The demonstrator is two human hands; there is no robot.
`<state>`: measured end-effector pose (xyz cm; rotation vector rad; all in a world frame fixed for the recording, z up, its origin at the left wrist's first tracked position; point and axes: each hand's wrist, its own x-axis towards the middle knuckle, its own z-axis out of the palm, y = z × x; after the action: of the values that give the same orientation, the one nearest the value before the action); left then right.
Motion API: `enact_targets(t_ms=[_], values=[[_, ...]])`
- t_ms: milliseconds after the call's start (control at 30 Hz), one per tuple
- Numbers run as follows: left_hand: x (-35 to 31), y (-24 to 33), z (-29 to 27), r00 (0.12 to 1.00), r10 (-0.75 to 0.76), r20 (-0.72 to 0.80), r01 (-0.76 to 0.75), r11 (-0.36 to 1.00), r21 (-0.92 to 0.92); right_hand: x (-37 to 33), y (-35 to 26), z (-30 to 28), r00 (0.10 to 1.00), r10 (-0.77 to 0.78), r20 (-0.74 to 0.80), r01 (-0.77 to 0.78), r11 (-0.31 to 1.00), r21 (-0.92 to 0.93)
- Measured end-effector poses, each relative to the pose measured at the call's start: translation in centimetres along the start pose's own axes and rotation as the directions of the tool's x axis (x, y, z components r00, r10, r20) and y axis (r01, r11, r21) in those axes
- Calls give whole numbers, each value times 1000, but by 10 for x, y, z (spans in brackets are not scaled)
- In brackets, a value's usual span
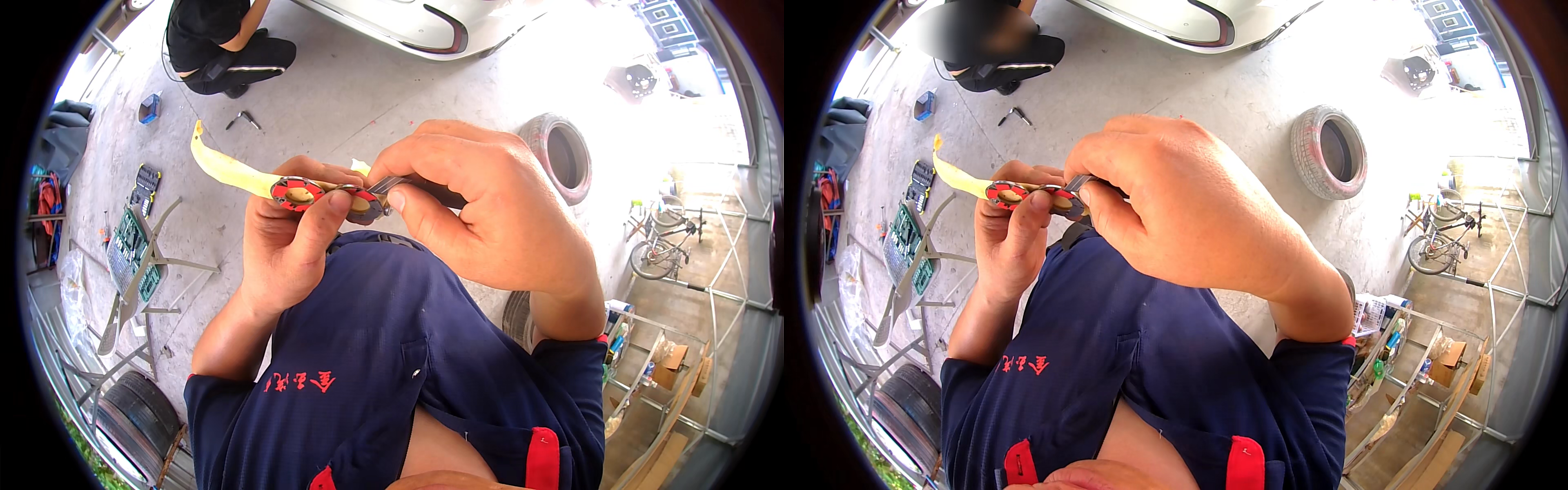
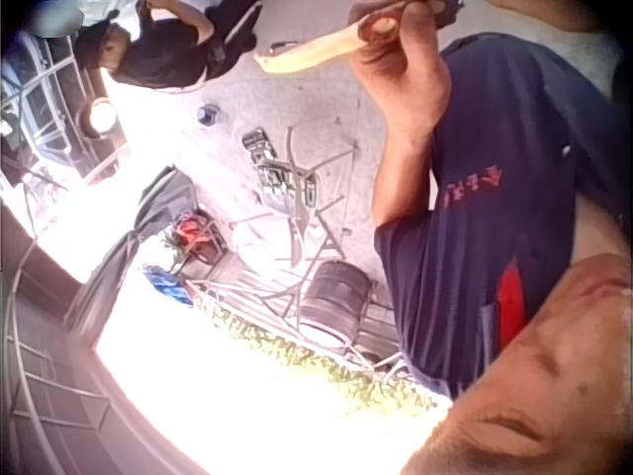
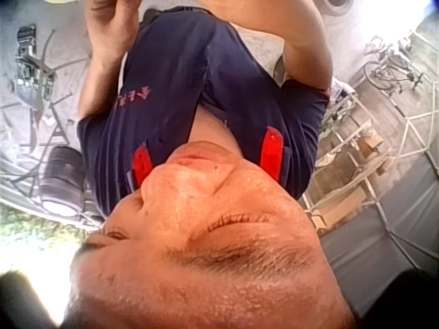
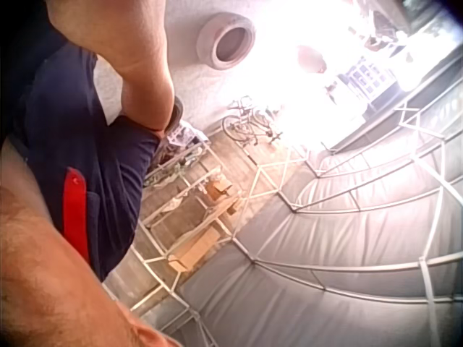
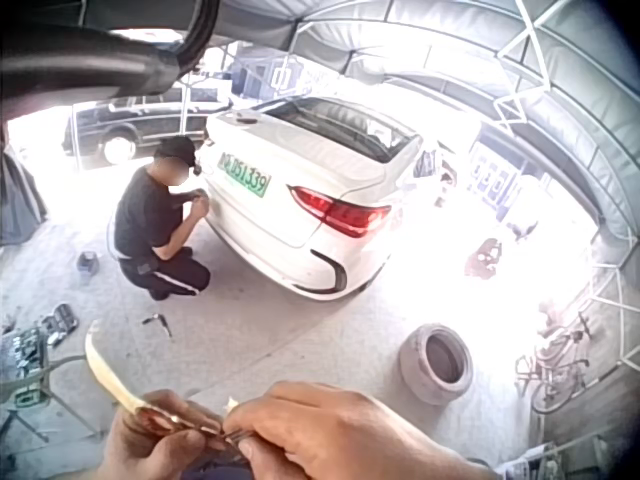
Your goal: The person uses a small flat tool to pry a circular component out of a small plastic housing.
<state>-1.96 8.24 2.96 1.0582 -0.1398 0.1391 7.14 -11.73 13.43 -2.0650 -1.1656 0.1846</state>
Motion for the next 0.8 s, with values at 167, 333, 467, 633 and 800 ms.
enact_targets(t_ms=[167,333,467,633,800], values=[[-1,-1,-1,1000,-8,-8,8,1000,-10,1,0,1,1000,-5,6,5,1000,-1],[0,-1,-1,1000,-6,-6,6,1000,-18,1,-3,0,1000,10,9,-9,999,-41],[-1,0,1,1000,2,-11,-2,1000,-10,0,-8,2,999,32,1,-32,997,-63],[-1,0,1,1000,5,-24,-4,999,40,1,-11,5,999,-40,-35,32,977,-211],[-1,4,5,998,0,-65,6,996,87,3,-27,6,997,-83,6,78,905,-417]])
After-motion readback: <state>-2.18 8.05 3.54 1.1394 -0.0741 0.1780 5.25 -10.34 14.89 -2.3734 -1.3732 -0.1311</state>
